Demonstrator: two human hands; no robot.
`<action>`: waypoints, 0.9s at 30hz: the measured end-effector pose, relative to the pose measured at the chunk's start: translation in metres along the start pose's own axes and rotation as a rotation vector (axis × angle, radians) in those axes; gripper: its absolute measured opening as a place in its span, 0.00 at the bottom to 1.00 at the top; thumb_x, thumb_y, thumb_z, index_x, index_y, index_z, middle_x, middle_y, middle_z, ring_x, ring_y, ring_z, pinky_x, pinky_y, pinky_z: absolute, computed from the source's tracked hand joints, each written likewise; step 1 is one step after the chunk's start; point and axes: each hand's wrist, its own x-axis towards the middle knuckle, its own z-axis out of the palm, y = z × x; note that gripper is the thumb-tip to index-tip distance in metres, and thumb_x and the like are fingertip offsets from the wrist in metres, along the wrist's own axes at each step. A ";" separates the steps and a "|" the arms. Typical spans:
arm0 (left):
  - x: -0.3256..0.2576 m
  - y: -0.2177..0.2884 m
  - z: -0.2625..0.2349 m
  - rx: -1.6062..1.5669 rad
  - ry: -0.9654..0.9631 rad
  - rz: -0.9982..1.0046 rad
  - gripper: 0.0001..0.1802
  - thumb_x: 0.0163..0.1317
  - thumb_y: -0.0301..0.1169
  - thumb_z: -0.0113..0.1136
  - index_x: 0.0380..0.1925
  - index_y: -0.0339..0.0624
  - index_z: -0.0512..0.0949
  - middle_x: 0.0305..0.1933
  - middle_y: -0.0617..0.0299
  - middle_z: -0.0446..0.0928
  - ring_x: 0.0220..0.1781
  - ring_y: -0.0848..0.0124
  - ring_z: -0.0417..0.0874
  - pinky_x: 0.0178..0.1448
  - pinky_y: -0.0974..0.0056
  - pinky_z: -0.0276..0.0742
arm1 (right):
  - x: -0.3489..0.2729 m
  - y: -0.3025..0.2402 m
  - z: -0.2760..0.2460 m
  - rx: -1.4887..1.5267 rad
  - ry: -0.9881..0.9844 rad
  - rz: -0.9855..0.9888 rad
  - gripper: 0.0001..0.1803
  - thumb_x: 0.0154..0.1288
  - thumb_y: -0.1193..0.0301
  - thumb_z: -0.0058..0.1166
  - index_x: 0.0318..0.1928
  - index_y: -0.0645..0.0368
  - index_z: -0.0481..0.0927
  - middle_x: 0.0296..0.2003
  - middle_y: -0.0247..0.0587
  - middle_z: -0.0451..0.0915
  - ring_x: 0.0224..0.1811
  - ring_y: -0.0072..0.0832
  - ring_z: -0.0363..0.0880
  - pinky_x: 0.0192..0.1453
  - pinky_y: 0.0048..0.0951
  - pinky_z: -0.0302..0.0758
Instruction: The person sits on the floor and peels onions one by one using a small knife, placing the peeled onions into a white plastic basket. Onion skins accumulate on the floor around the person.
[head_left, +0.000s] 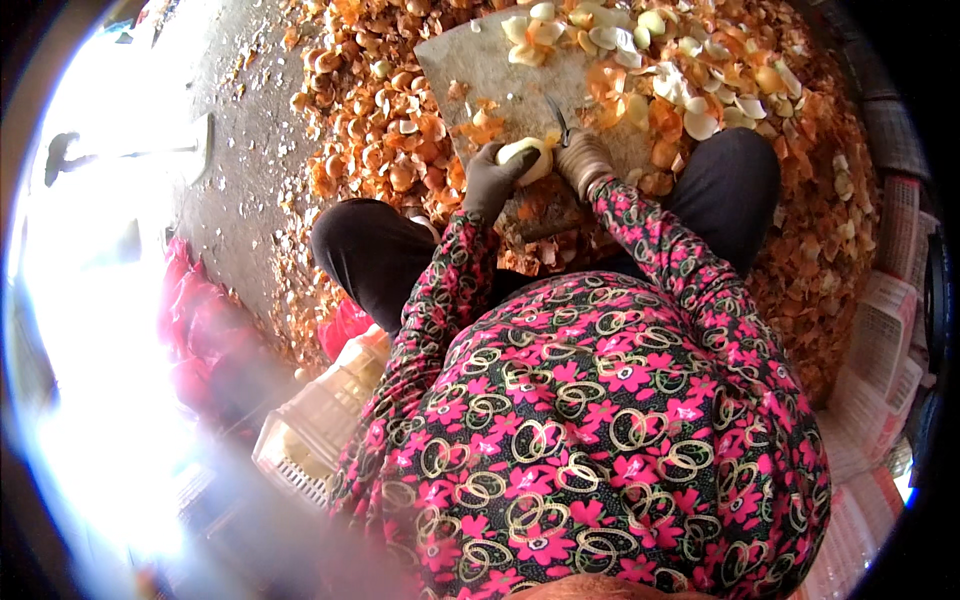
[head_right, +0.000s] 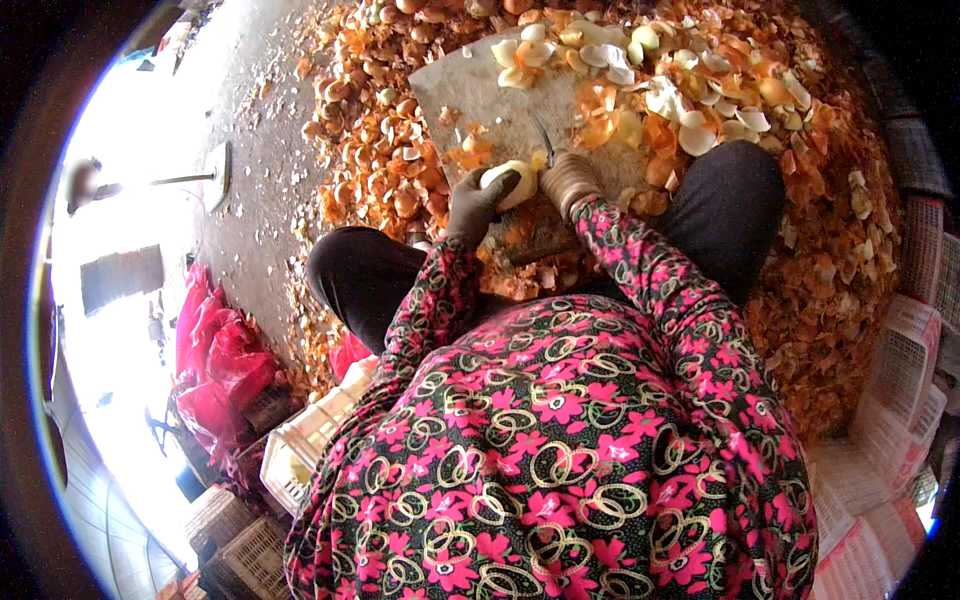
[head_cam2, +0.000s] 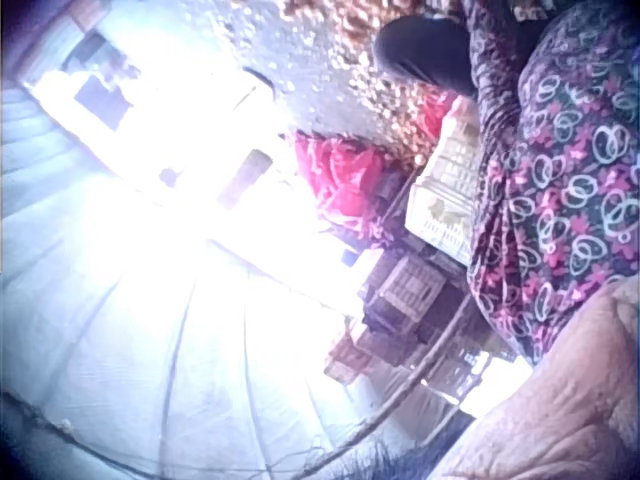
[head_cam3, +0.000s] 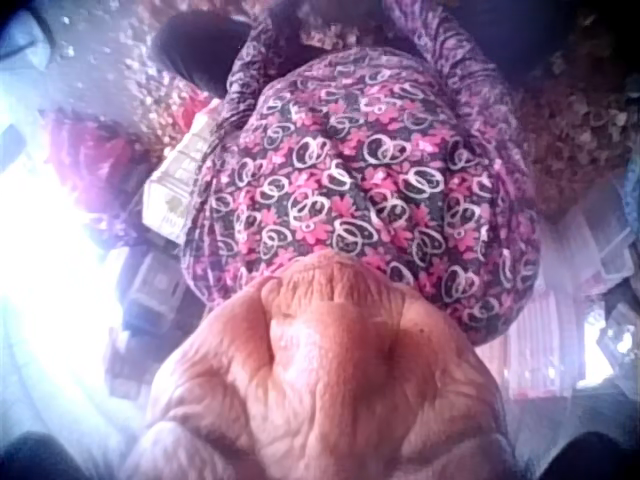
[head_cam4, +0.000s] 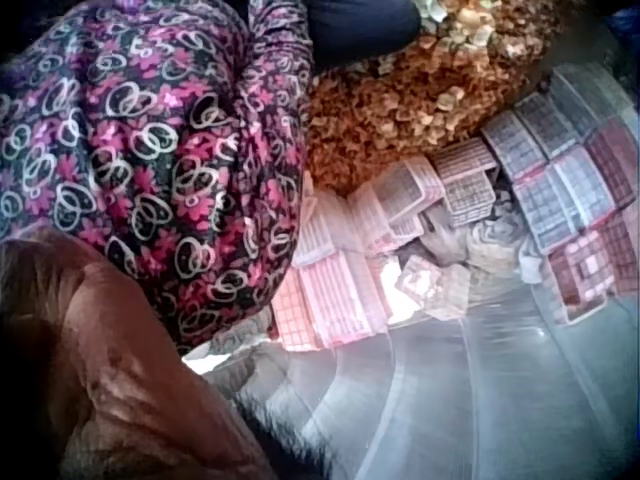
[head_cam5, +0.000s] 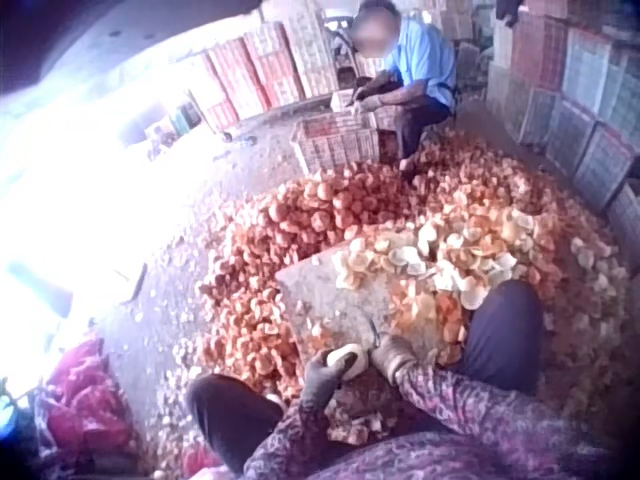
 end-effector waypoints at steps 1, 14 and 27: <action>0.000 -0.003 0.001 -0.019 0.018 0.023 0.31 0.53 0.46 0.70 0.46 0.29 0.77 0.37 0.57 0.80 0.32 0.73 0.80 0.32 0.69 0.75 | 0.006 0.003 0.008 0.012 -0.002 0.019 0.26 0.56 0.54 0.60 0.42 0.67 0.80 0.39 0.61 0.81 0.46 0.51 0.80 0.51 0.43 0.75; -0.010 0.036 -0.010 -0.499 -0.294 0.051 0.35 0.53 0.49 0.68 0.54 0.35 0.72 0.40 0.62 0.78 0.32 0.76 0.78 0.29 0.73 0.71 | -0.042 -0.022 -0.069 0.974 -0.247 -0.190 0.26 0.55 0.55 0.69 0.45 0.63 0.80 0.29 0.31 0.80 0.29 0.20 0.74 0.33 0.25 0.72; -0.020 0.051 0.003 -1.077 -0.468 0.057 0.42 0.54 0.46 0.66 0.64 0.36 0.62 0.60 0.50 0.71 0.60 0.56 0.75 0.61 0.49 0.74 | -0.065 -0.065 -0.097 0.467 0.092 -0.365 0.19 0.59 0.59 0.65 0.34 0.66 0.79 0.22 0.37 0.79 0.23 0.24 0.73 0.31 0.29 0.72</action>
